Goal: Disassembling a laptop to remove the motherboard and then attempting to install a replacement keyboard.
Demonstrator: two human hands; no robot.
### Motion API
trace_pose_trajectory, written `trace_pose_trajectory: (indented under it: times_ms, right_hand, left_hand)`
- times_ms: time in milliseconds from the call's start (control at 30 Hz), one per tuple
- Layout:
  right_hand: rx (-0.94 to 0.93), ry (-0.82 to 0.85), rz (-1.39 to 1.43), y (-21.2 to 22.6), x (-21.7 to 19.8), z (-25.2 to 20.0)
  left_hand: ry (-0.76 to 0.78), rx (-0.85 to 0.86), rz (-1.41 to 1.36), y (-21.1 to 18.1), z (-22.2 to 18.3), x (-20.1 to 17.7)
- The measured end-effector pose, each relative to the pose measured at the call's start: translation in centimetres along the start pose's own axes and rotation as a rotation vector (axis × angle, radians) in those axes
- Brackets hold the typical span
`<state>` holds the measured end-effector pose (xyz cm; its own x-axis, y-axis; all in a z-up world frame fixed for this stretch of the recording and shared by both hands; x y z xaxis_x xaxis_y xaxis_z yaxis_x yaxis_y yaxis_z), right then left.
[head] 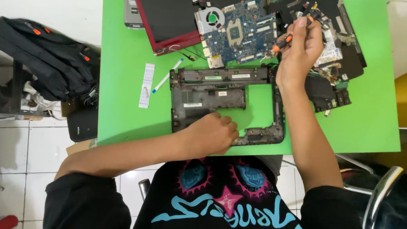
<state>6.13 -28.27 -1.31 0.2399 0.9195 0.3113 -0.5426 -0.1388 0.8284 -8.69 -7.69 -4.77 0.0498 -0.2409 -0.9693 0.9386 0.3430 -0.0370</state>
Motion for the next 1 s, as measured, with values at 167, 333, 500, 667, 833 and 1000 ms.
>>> trace_pose_trajectory:
  times_ms: [167, 333, 500, 667, 833, 1000]
  right_hand:
    - [0.064, -0.121, 0.12, -0.8, -1.0, 1.1]
    - [0.138, -0.089, 0.114, 0.5, -0.4, 0.8]
    - [0.024, 0.015, 0.13, 0.5, -0.5, 0.7]
    - [0.058, 0.013, 0.101, 0.5, -0.1, 0.4]
    - [0.094, 0.074, 0.072, 0.7, 0.3, -0.1]
    - [0.1, 0.006, 0.028, 0.4, 0.2, 0.0]
  left_hand:
    - [0.273, -0.043, -0.023, 1.3, -0.1, -1.4]
    - [0.29, -0.068, -0.125, 3.1, -0.7, -1.6]
    - [0.353, -0.187, -0.486, 4.8, -0.2, -2.7]
    - [0.333, -0.212, -0.541, 5.2, 0.3, -2.7]
    - [0.336, -0.237, -0.553, 5.6, 0.5, -1.9]
    - [0.33, -0.18, -0.471, 4.9, 0.6, -2.4]
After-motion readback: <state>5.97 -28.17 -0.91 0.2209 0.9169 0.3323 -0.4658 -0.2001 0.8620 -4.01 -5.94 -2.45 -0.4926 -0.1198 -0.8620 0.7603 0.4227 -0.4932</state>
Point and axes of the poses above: each hand's wrist, its own z-axis towards the middle knuckle, its own x-axis out of the palm, y = z × x, the point moved 2 cm from there along z, towards the middle knuckle, and after that the axes turned 3 degrees about -y, right-handed, at the moved point
